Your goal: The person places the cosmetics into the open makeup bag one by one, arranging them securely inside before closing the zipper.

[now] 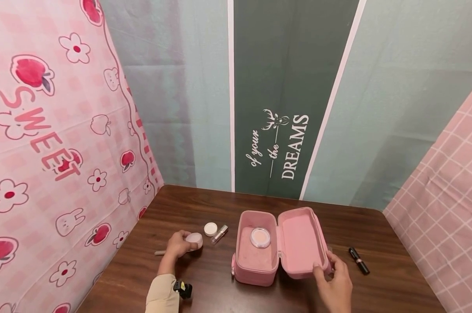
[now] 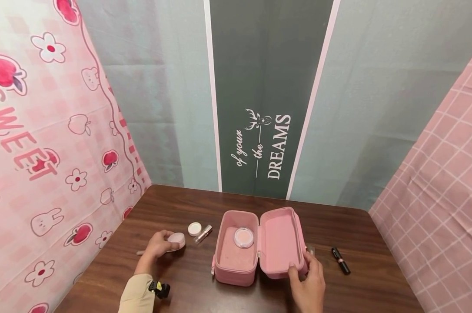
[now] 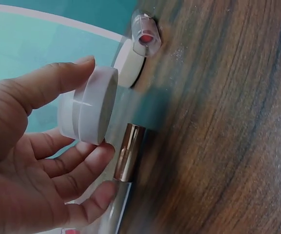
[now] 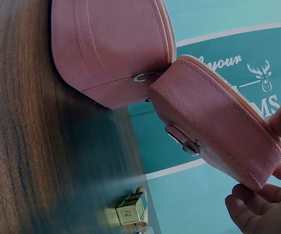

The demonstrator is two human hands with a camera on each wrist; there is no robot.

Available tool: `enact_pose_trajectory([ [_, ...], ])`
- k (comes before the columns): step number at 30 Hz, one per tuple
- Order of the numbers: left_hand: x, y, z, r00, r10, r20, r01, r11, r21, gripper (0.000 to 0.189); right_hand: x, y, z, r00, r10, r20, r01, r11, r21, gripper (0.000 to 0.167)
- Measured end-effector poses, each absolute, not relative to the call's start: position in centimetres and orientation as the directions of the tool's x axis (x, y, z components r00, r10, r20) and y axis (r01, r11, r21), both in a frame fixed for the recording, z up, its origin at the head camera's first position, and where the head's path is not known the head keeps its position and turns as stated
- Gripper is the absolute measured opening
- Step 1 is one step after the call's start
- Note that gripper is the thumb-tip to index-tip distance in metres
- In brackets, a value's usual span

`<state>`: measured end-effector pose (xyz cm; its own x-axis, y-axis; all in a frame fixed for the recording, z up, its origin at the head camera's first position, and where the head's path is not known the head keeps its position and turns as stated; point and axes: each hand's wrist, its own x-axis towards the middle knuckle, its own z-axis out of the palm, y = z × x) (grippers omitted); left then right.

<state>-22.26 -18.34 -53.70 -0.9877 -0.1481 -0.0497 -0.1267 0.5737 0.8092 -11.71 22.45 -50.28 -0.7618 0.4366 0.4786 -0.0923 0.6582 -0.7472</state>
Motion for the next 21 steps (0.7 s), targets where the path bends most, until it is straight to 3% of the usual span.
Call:
enact_pose_trajectory([
  [21, -21.3, -16.8, -50.2, -1.000, -0.015, 0.019, 0.008, 0.557, 0.830, 0.049, -11.6, 22.4, -50.2, -0.761, 0.435, 0.482, -0.100, 0.655, -0.749, 0.043],
])
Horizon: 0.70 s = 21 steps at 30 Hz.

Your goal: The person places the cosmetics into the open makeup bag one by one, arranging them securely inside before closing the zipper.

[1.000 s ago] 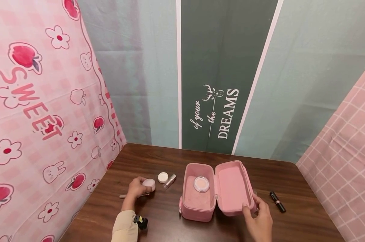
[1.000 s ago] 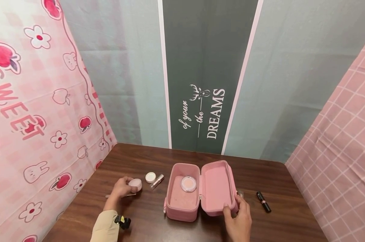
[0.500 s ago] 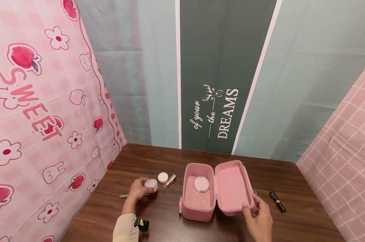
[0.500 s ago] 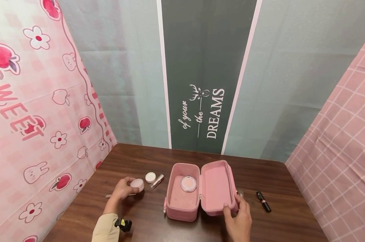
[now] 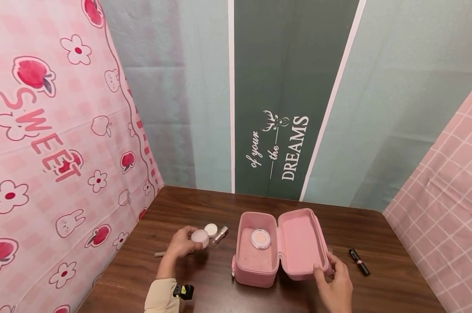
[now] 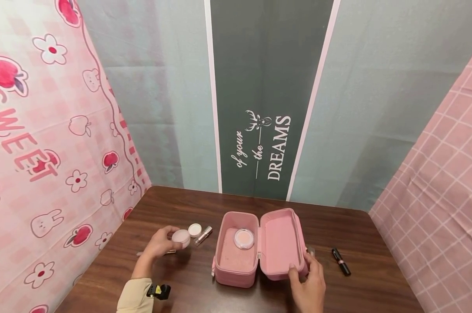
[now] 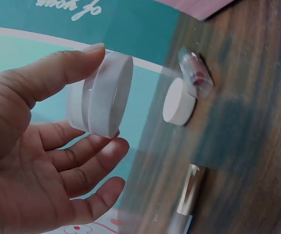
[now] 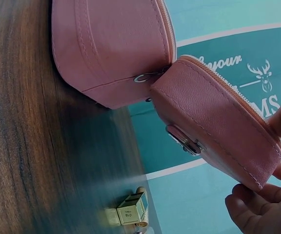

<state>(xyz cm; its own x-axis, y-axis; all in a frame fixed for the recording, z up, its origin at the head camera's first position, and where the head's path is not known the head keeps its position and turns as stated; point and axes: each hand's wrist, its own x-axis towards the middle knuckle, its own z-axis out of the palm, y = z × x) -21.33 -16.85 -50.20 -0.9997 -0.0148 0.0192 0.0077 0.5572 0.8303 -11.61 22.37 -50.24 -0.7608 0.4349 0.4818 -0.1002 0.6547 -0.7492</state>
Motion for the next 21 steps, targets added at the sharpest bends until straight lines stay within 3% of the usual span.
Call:
enact_pose_trajectory([
  [21, -20.1, -12.8, -47.1, -0.990, 0.137, 0.045, 0.111, 0.519, 0.848, 0.050, -11.8, 22.5, -50.4, -0.755, 0.430, 0.494, -0.112, 0.658, -0.744, 0.043],
])
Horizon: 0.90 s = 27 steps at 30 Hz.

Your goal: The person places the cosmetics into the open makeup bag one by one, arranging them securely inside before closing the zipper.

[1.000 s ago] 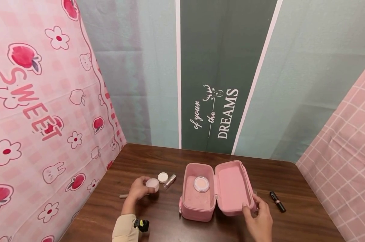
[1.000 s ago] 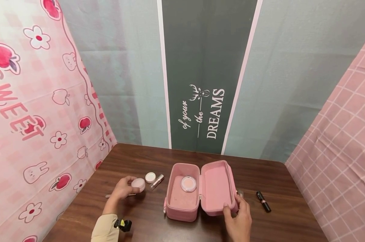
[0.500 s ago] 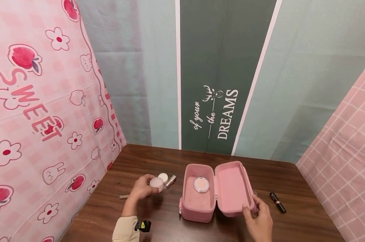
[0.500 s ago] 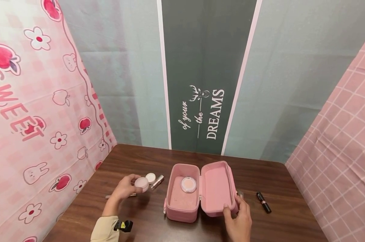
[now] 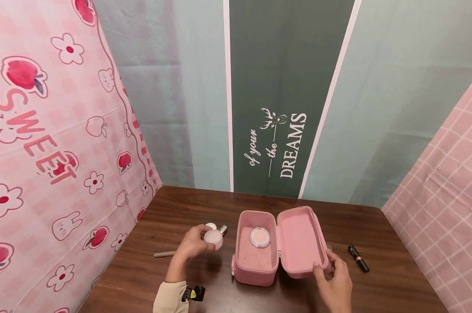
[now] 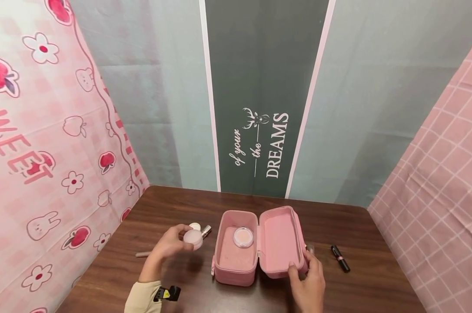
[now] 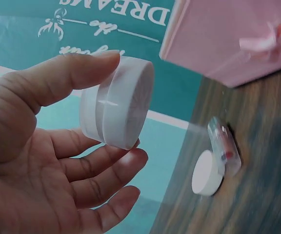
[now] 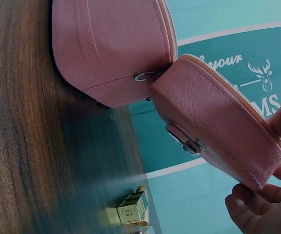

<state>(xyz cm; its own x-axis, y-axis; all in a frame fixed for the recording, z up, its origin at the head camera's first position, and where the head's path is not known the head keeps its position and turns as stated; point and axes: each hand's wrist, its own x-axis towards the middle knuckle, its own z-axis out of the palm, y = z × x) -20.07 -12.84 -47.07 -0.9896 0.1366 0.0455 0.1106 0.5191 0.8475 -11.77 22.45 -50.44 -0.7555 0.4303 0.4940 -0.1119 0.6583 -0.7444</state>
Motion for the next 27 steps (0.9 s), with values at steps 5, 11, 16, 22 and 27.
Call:
enact_pose_trajectory([
  [5, -20.0, -11.7, -47.0, -0.987, 0.155, 0.046, 0.116, 0.482, 0.868, 0.052, -11.8, 22.6, -50.5, -0.752, 0.424, 0.505, -0.128, 0.658, -0.742, 0.044],
  [11, -19.8, -10.7, -46.8, -0.987, 0.154, 0.044, 0.112, 0.473, 0.874, 0.049, -11.9, 22.8, -50.5, -0.763, 0.421, 0.491, -0.121, 0.653, -0.748, 0.045],
  [16, -19.8, -10.0, -46.5, -0.987, 0.155, 0.051, 0.121, 0.484, 0.867, 0.048, -11.9, 22.8, -50.6, -0.757, 0.417, 0.503, -0.133, 0.656, -0.743, 0.045],
  [22, -19.8, -8.9, -46.3, -0.982, 0.181, 0.057, 0.134, 0.448, 0.884, 0.053, -11.9, 22.9, -50.4, -0.754, 0.416, 0.508, -0.135, 0.660, -0.739, 0.044],
  [27, -19.7, -8.0, -46.4, -0.979, 0.195, 0.060, 0.138, 0.414, 0.900, 0.050, -11.8, 22.7, -50.1, -0.761, 0.402, 0.509, -0.148, 0.657, -0.739, 0.044],
])
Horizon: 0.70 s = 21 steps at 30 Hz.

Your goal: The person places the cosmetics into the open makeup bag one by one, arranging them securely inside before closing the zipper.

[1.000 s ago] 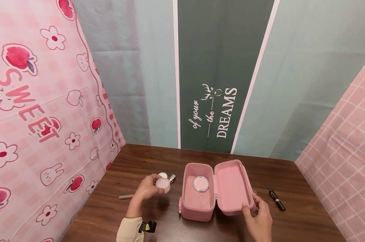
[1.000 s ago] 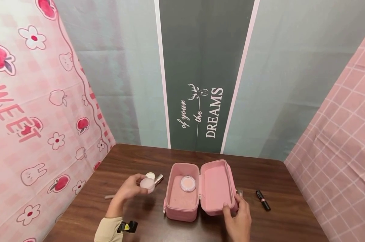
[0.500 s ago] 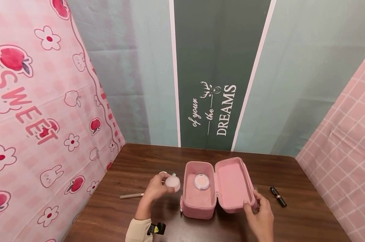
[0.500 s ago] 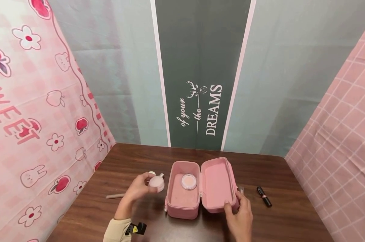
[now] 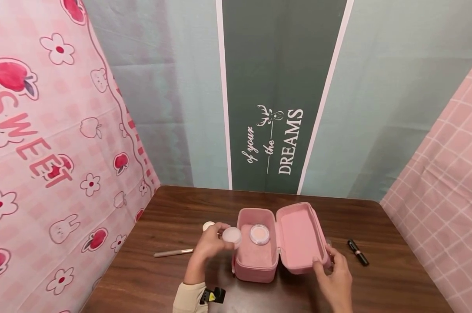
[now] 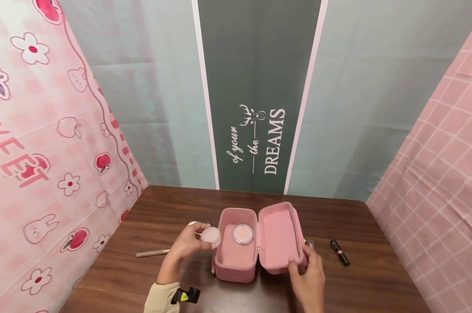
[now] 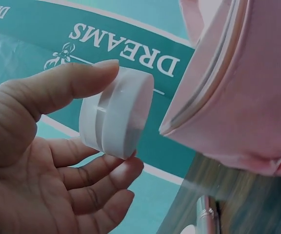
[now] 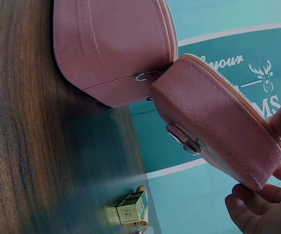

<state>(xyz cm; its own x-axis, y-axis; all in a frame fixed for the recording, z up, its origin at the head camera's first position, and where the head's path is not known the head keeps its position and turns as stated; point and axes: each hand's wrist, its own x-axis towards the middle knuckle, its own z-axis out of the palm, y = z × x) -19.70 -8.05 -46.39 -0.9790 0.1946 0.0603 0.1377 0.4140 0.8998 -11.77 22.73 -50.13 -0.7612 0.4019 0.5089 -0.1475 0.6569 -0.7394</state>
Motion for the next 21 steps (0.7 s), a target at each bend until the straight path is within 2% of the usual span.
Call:
enact_pose_trajectory([
  [10, -19.9, -6.8, -46.7, -0.976, 0.205, 0.077, 0.152, 0.381, 0.912, 0.049, -12.0, 22.5, -50.1, -0.766, 0.413, 0.493, -0.140, 0.641, -0.755, 0.044],
  [16, -20.2, -6.0, -47.0, -0.973, 0.209, 0.100, 0.174, 0.373, 0.911, 0.050, -12.2, 22.7, -50.2, -0.749, 0.413, 0.518, -0.153, 0.652, -0.742, 0.044],
  [21, -20.2, -5.6, -47.2, -0.976, 0.207, 0.074, 0.157, 0.417, 0.895, 0.049, -11.9, 22.8, -50.4, -0.756, 0.408, 0.513, -0.147, 0.657, -0.740, 0.046],
])
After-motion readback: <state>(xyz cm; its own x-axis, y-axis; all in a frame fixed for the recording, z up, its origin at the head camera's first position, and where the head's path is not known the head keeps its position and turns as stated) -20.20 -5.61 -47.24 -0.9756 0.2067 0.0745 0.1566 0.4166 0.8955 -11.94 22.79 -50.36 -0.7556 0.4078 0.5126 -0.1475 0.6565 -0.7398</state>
